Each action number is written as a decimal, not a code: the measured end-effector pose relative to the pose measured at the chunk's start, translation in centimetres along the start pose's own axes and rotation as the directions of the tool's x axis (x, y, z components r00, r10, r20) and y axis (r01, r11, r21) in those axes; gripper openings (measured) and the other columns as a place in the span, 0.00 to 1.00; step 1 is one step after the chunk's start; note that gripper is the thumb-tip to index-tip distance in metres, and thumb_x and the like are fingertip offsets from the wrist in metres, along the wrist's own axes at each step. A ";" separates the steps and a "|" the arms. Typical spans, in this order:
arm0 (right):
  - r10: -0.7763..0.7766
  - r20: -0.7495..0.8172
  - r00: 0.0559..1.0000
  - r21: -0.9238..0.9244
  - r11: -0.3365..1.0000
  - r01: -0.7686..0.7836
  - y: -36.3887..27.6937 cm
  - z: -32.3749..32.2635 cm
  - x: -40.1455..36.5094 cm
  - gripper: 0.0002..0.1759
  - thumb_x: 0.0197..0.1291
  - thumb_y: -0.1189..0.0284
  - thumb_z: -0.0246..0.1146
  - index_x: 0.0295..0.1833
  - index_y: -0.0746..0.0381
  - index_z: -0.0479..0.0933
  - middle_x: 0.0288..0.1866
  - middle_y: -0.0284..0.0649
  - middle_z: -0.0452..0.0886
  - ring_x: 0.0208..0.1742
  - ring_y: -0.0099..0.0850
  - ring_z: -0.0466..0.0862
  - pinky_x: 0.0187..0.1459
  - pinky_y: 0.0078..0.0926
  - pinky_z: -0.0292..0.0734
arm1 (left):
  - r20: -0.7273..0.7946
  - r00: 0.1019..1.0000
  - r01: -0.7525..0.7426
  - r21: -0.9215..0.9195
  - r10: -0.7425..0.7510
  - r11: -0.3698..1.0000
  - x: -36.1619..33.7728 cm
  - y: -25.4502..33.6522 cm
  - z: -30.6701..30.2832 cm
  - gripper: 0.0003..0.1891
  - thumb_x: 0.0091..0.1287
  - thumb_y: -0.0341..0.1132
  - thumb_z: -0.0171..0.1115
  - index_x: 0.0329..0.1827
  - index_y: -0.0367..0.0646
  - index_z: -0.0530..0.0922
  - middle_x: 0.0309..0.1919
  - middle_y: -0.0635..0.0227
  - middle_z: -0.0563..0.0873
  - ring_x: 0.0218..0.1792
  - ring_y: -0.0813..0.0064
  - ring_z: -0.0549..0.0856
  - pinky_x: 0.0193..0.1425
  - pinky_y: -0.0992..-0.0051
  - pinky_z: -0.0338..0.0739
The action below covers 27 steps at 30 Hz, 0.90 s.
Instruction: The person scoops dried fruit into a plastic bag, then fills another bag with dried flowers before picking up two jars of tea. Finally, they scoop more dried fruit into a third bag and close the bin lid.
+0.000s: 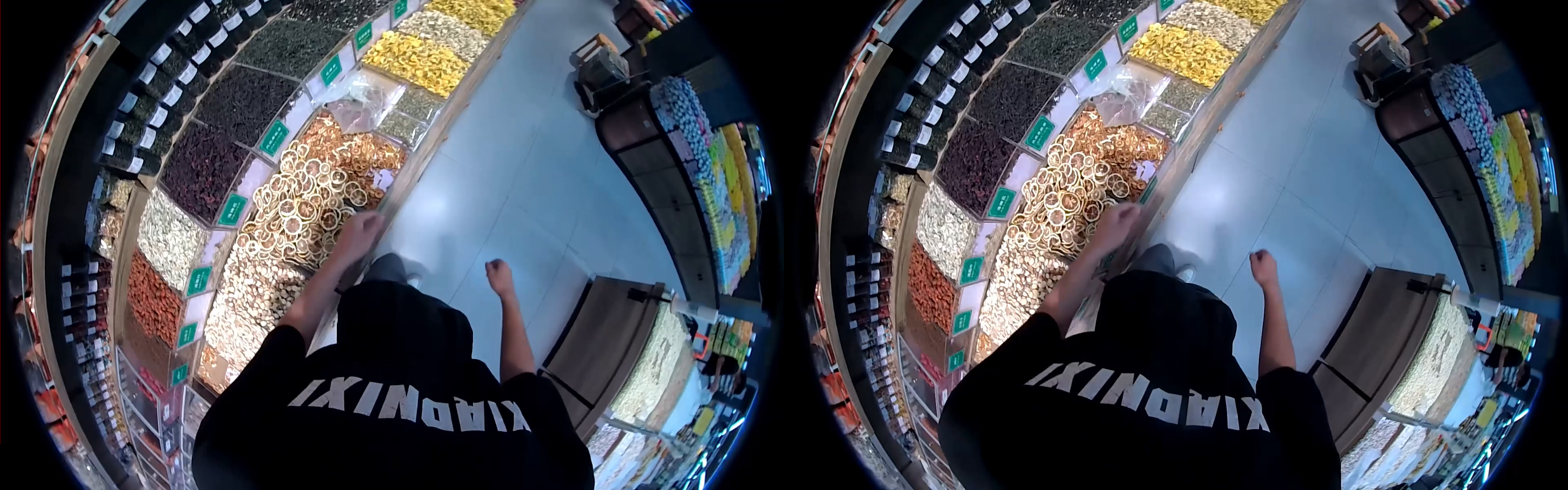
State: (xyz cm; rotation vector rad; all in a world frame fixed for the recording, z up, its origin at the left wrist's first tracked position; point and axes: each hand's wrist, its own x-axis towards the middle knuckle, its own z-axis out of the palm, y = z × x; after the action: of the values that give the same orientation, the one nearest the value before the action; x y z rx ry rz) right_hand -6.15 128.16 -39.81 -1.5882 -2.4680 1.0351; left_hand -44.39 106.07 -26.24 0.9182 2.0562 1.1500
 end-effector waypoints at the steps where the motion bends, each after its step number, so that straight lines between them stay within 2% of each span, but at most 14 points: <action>1: -0.031 -0.012 0.999 0.044 0.999 0.032 -2.7 -1.7 3.2 0.19 0.66 0.61 0.60 0.38 0.70 0.81 0.30 0.52 0.86 0.35 0.47 0.88 0.42 0.43 0.80 | -0.031 1.000 -0.003 -0.126 -0.001 0.992 2.6 -0.5 -0.4 0.17 0.74 0.43 0.60 0.49 0.37 0.85 0.36 0.59 0.90 0.38 0.68 0.89 0.45 0.69 0.81; 2: -0.003 0.057 0.998 0.070 0.998 -0.001 -5.7 -3.4 6.0 0.19 0.66 0.61 0.61 0.43 0.69 0.81 0.39 0.55 0.87 0.44 0.53 0.87 0.47 0.44 0.81 | -0.076 0.995 0.045 -0.195 -0.061 0.980 4.4 2.0 -1.8 0.16 0.74 0.42 0.61 0.51 0.38 0.84 0.37 0.58 0.90 0.39 0.69 0.89 0.45 0.71 0.82; 3: -0.021 0.053 0.998 0.056 0.998 0.018 -8.5 -4.4 8.2 0.18 0.67 0.62 0.61 0.43 0.69 0.81 0.39 0.54 0.87 0.43 0.51 0.87 0.46 0.43 0.81 | -0.250 0.968 -0.017 -0.075 -0.002 0.997 7.2 0.6 -1.8 0.15 0.73 0.41 0.62 0.51 0.36 0.84 0.37 0.59 0.90 0.40 0.70 0.90 0.44 0.73 0.82; 7: -0.193 0.158 0.968 0.195 0.967 0.161 -14.3 -2.1 16.1 0.16 0.67 0.64 0.62 0.43 0.68 0.81 0.37 0.53 0.87 0.40 0.46 0.88 0.44 0.38 0.81 | -0.542 0.840 -0.060 -0.094 -0.001 0.994 16.9 3.1 -5.3 0.11 0.71 0.35 0.63 0.48 0.35 0.84 0.37 0.58 0.90 0.38 0.71 0.90 0.45 0.74 0.82; 10: -0.315 0.313 0.896 0.222 0.942 0.253 -21.2 -0.8 16.4 0.13 0.65 0.67 0.61 0.43 0.67 0.81 0.34 0.54 0.86 0.37 0.44 0.87 0.42 0.37 0.80 | -0.565 0.822 -0.006 -0.121 -0.064 0.993 24.6 2.4 -6.5 0.22 0.68 0.37 0.66 0.61 0.35 0.76 0.45 0.51 0.88 0.47 0.59 0.88 0.52 0.64 0.82; 12: -0.400 0.471 0.786 0.195 0.916 0.350 -23.7 0.9 16.3 0.13 0.66 0.66 0.60 0.41 0.65 0.80 0.37 0.55 0.86 0.40 0.51 0.86 0.45 0.42 0.81 | -0.660 0.744 0.192 0.060 -0.105 0.980 28.8 3.1 -6.0 0.27 0.66 0.38 0.68 0.65 0.36 0.72 0.48 0.47 0.87 0.50 0.52 0.87 0.56 0.58 0.81; 13: -0.353 0.605 0.714 0.034 0.907 0.419 -26.6 0.0 15.9 0.15 0.67 0.64 0.60 0.45 0.67 0.80 0.39 0.51 0.86 0.39 0.48 0.85 0.46 0.42 0.80 | -0.707 0.698 0.294 0.139 -0.113 0.946 30.6 3.5 -5.7 0.30 0.65 0.38 0.69 0.67 0.36 0.70 0.49 0.45 0.86 0.51 0.48 0.86 0.58 0.55 0.80; 16: -0.455 0.660 0.599 0.182 0.869 0.460 -27.6 0.6 15.4 0.17 0.68 0.61 0.60 0.46 0.67 0.79 0.40 0.55 0.85 0.42 0.53 0.85 0.48 0.44 0.80 | -0.682 0.715 0.347 0.151 -0.157 0.926 33.2 3.3 -5.8 0.34 0.62 0.40 0.71 0.69 0.36 0.70 0.48 0.41 0.85 0.51 0.40 0.84 0.60 0.49 0.78; 18: -0.503 0.672 0.543 0.219 0.836 0.504 -28.1 0.3 16.2 0.17 0.68 0.62 0.60 0.46 0.67 0.79 0.40 0.55 0.85 0.43 0.53 0.85 0.48 0.44 0.80 | -0.672 0.716 0.189 -0.070 -0.186 0.979 34.5 1.2 -5.9 0.28 0.63 0.34 0.71 0.65 0.33 0.73 0.49 0.44 0.87 0.49 0.49 0.87 0.56 0.59 0.81; 20: -0.478 0.651 0.590 0.205 0.859 0.469 -29.1 -1.7 18.2 0.18 0.68 0.62 0.60 0.46 0.68 0.79 0.41 0.56 0.85 0.44 0.54 0.85 0.49 0.45 0.80 | -0.723 0.678 -0.056 -0.230 -0.132 0.971 35.8 -1.8 -5.6 0.23 0.64 0.30 0.70 0.60 0.30 0.76 0.49 0.48 0.88 0.48 0.58 0.88 0.52 0.66 0.82; 21: -0.470 0.633 0.615 0.211 0.869 0.447 -29.5 -2.9 19.4 0.18 0.69 0.62 0.60 0.46 0.69 0.79 0.41 0.57 0.85 0.44 0.55 0.84 0.49 0.47 0.79 | -0.622 0.748 -0.166 -0.513 -0.231 0.842 34.8 0.4 -6.6 0.14 0.66 0.23 0.67 0.54 0.30 0.79 0.49 0.56 0.89 0.46 0.73 0.88 0.47 0.77 0.81; 24: -0.470 0.593 0.654 0.272 0.881 0.387 -29.5 -5.0 23.3 0.17 0.68 0.63 0.61 0.48 0.68 0.80 0.37 0.56 0.85 0.42 0.52 0.86 0.47 0.43 0.81 | -0.552 0.804 -0.268 -0.669 -0.222 0.693 31.4 7.4 -10.4 0.13 0.68 0.20 0.64 0.54 0.32 0.80 0.47 0.61 0.89 0.43 0.78 0.87 0.46 0.80 0.81; 25: -0.477 0.592 0.649 0.313 0.879 0.361 -29.4 -5.4 24.7 0.17 0.68 0.63 0.62 0.50 0.68 0.80 0.37 0.53 0.86 0.41 0.48 0.86 0.46 0.40 0.82 | -0.584 0.797 -0.398 -0.702 -0.156 0.590 30.7 8.3 -11.3 0.13 0.68 0.20 0.63 0.55 0.34 0.79 0.45 0.64 0.89 0.42 0.81 0.87 0.46 0.80 0.81; 27: -0.479 0.609 0.633 0.386 0.875 0.292 -30.6 -6.5 27.2 0.21 0.66 0.62 0.66 0.56 0.66 0.77 0.42 0.50 0.86 0.40 0.41 0.87 0.46 0.36 0.82 | -0.536 0.829 -0.449 -0.808 -0.161 0.380 28.8 12.0 -12.8 0.14 0.70 0.24 0.62 0.58 0.36 0.78 0.49 0.61 0.88 0.47 0.76 0.87 0.51 0.75 0.84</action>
State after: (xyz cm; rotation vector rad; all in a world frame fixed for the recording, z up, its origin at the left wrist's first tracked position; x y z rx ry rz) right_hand -41.26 145.89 -26.77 -0.5570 -2.7147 2.0238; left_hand -67.64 127.76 -14.85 0.1601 1.1955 2.5246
